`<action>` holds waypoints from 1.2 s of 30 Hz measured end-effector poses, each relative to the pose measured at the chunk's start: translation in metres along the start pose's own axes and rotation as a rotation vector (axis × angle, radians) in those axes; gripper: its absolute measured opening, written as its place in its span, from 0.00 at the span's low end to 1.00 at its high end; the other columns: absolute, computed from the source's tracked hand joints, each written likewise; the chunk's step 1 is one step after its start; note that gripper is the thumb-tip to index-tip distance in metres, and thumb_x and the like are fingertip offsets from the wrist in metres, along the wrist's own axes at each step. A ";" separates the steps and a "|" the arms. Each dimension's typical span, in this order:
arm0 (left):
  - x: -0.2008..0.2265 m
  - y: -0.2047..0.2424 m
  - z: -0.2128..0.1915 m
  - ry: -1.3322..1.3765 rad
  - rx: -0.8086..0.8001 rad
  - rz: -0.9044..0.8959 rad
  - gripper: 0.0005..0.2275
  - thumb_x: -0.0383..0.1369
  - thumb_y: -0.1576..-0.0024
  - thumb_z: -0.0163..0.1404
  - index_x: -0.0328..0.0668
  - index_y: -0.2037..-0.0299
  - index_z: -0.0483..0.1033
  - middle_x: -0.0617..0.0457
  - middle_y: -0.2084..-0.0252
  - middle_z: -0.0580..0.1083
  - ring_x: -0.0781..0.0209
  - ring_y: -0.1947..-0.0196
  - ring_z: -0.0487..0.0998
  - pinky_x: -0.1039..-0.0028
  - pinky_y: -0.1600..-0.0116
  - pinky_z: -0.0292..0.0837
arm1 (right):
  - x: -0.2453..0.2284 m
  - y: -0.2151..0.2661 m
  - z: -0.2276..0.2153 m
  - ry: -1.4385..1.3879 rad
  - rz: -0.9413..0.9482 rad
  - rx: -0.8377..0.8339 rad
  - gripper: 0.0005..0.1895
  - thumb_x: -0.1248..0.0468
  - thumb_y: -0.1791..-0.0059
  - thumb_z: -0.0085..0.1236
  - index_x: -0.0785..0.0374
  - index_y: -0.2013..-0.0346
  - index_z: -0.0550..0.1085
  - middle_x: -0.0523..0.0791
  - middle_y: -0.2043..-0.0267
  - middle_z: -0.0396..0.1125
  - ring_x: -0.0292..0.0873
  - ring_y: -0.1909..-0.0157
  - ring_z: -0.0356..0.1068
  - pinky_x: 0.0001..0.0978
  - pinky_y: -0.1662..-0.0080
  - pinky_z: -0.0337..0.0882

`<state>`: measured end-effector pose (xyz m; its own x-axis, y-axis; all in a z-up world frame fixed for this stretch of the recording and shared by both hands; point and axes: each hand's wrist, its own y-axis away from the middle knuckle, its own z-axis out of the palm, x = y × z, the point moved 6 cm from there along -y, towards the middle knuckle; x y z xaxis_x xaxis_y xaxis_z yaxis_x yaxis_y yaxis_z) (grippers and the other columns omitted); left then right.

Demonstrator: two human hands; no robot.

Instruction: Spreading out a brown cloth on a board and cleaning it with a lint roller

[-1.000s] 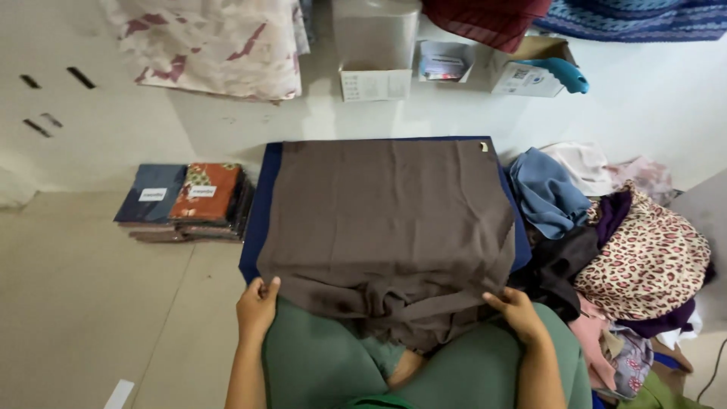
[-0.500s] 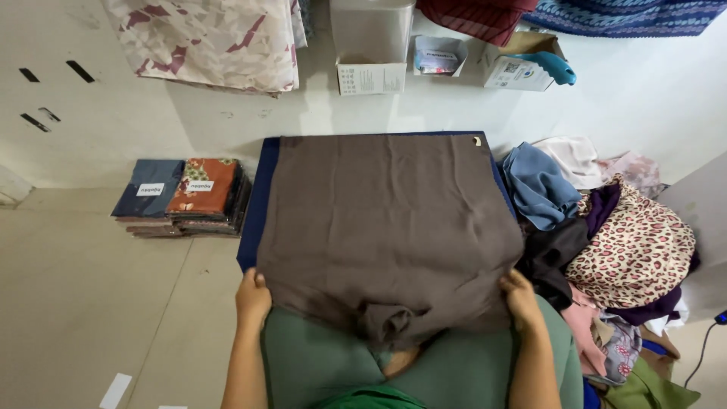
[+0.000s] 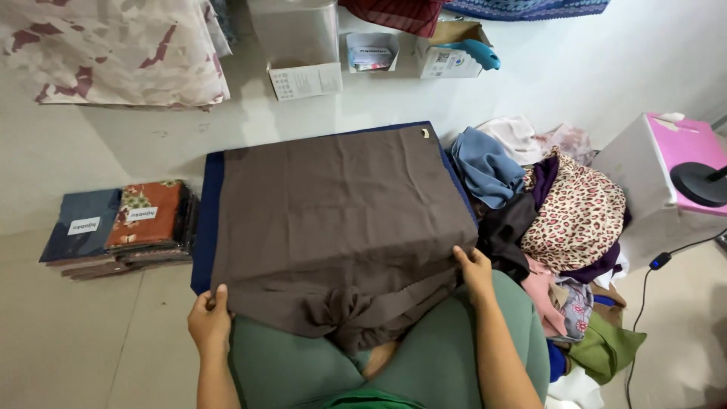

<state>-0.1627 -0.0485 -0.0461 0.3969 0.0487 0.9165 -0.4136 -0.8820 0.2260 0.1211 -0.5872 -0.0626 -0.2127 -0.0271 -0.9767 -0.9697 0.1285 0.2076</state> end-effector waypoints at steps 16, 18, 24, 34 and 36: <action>-0.009 -0.006 0.002 0.273 -0.104 -0.148 0.18 0.39 0.32 0.38 0.37 0.38 0.69 0.45 0.43 0.71 0.54 0.44 0.71 0.62 0.46 0.77 | 0.016 -0.030 -0.039 -0.656 -0.225 -0.070 0.21 0.79 0.59 0.66 0.57 0.58 0.71 0.35 0.72 0.64 0.29 0.69 0.65 0.20 0.54 0.69; 0.004 0.000 -0.002 0.170 -0.065 -0.114 0.23 0.48 0.32 0.46 0.37 0.37 0.72 0.48 0.60 0.68 0.54 0.56 0.73 0.61 0.54 0.80 | 0.021 -0.024 -0.028 -0.515 -0.004 -0.093 0.16 0.72 0.56 0.67 0.55 0.58 0.72 0.36 0.73 0.66 0.35 0.68 0.70 0.27 0.60 0.73; -0.007 -0.020 0.006 0.109 0.060 0.044 0.13 0.43 0.37 0.58 0.42 0.53 0.80 0.55 0.60 0.77 0.63 0.60 0.76 0.68 0.56 0.77 | 0.021 -0.032 -0.016 -0.387 0.017 -0.112 0.14 0.66 0.50 0.63 0.48 0.67 0.65 0.36 0.73 0.67 0.33 0.70 0.68 0.27 0.64 0.71; -0.015 -0.022 0.007 0.223 0.000 -0.014 0.11 0.41 0.30 0.50 0.43 0.57 0.80 0.60 0.65 0.71 0.67 0.68 0.69 0.73 0.64 0.69 | -0.016 -0.006 -0.026 -0.293 -0.102 0.088 0.22 0.72 0.59 0.73 0.51 0.69 0.64 0.32 0.79 0.57 0.26 0.76 0.61 0.20 0.69 0.67; -0.015 -0.021 0.008 0.269 0.002 -0.031 0.13 0.41 0.29 0.46 0.43 0.53 0.80 0.58 0.56 0.75 0.67 0.59 0.72 0.73 0.58 0.71 | -0.025 0.001 -0.027 -0.247 -0.185 0.121 0.23 0.74 0.61 0.74 0.52 0.71 0.64 0.32 0.77 0.58 0.24 0.72 0.58 0.18 0.58 0.70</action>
<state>-0.1540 -0.0348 -0.0674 0.1776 0.1985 0.9639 -0.4025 -0.8791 0.2552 0.1219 -0.6134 -0.0364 0.0160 0.1785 -0.9838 -0.9648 0.2612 0.0317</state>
